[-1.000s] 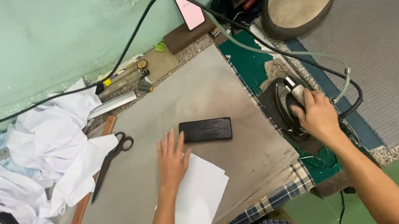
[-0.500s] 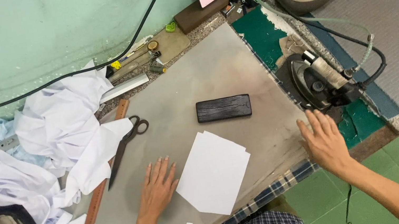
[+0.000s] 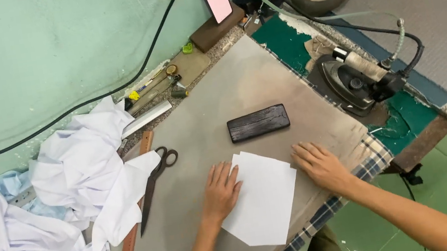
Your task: The person marks a white fabric piece with a ruler and chalk, then cuts along the marked lines using shears. After cutting, the person irons the fabric piece on the table using a steam iron.
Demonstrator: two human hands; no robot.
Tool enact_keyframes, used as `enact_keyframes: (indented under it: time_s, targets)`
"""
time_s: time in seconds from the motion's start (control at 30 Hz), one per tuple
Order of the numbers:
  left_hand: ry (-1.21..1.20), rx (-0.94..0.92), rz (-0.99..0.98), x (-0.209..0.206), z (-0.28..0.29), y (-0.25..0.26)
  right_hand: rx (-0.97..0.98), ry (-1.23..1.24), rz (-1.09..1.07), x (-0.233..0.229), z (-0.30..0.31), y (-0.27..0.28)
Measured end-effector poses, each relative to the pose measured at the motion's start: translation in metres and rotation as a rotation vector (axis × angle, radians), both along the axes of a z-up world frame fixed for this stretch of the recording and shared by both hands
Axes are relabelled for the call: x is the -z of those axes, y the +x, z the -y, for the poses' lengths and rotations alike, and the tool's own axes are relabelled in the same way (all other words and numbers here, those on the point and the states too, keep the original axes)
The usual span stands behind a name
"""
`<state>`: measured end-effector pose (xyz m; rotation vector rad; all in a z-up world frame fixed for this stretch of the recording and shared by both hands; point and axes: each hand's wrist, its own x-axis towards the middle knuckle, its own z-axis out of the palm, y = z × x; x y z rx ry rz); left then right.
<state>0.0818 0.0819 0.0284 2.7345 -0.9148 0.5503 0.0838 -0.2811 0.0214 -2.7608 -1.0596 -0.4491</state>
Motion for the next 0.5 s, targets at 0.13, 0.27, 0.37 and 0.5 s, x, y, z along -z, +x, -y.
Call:
enact_keyframes:
  time_s: [0.13,0.27,0.37,0.5]
  targets:
    - [0.001,0.004,-0.156,-0.001,0.033,0.002,0.073,-0.041,0.105,0.023,-0.045,0.068]
    - [0.043,-0.025,-0.272,0.0,0.053,0.013,0.136,-0.183,0.012,0.038,-0.061,0.124]
    - [0.048,-0.051,-0.318,0.018,0.06,0.027,0.272,-0.359,-0.223,0.016,-0.069,0.155]
    - [0.076,-0.091,-0.416,-0.004,0.072,0.049,0.282,-0.281,-0.159,-0.001,-0.045,0.15]
